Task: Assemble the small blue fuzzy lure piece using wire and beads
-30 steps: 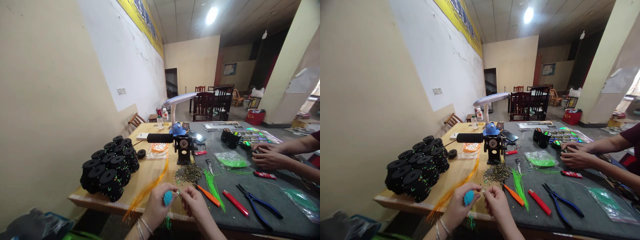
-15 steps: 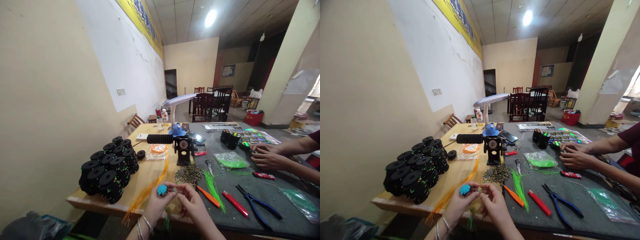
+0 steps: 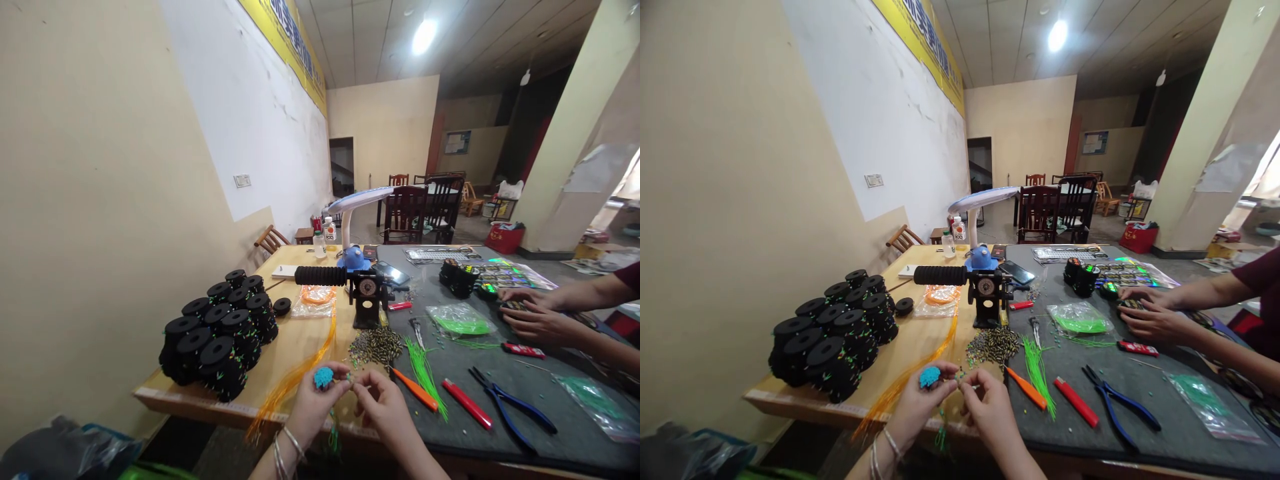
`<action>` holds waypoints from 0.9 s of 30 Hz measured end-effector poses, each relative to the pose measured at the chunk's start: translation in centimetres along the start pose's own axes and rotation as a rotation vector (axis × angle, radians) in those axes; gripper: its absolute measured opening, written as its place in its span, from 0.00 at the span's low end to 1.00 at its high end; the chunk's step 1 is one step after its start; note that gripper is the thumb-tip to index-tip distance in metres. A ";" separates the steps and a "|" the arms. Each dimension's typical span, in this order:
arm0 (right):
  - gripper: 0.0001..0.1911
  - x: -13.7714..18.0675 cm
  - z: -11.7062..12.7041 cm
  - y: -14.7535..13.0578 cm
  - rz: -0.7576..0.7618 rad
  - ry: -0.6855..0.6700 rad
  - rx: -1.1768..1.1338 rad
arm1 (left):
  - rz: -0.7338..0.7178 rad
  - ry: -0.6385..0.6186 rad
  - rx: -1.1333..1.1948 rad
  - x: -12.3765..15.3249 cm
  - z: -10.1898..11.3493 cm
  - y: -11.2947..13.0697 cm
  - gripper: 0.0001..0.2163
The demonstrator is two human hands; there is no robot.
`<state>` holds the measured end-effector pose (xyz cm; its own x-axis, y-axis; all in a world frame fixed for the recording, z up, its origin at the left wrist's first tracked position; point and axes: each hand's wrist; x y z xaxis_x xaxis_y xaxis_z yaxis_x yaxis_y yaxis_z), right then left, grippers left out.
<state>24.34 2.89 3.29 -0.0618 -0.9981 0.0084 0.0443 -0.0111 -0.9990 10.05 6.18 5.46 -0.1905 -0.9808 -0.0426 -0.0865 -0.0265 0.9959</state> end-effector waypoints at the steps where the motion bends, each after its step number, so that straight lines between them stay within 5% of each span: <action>1: 0.22 0.1 0.0 -0.1 0.010 0.003 0.011 | 0.006 -0.018 -0.006 0.0 0.1 0.0 0.12; 10: 0.07 1.5 0.8 -1.6 0.386 0.021 0.570 | -0.049 -0.097 -0.194 1.0 0.3 0.8 0.10; 16: 0.07 1.5 1.7 -2.2 0.403 0.007 0.696 | -0.192 -0.174 -0.441 1.4 0.8 1.5 0.10; 23: 0.13 1.2 3.8 -2.4 0.342 0.100 0.685 | 0.005 -0.097 -0.170 1.0 0.9 0.0 0.14; 27: 0.14 1.2 3.2 -1.1 0.272 0.104 0.610 | -0.059 -0.036 -0.217 1.3 0.0 -0.2 0.12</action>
<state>27.40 1.54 4.59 -0.0631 -0.9595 -0.2747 0.6253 0.1765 -0.7601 9.86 4.95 5.20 -0.2263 -0.9689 -0.1005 0.1131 -0.1286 0.9852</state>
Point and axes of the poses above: each hand's wrist, its own x-axis away from the middle knuckle, its own z-axis out of the back of the hand, y = z × x, and after that the axes turned 2 degrees about z, right-handed
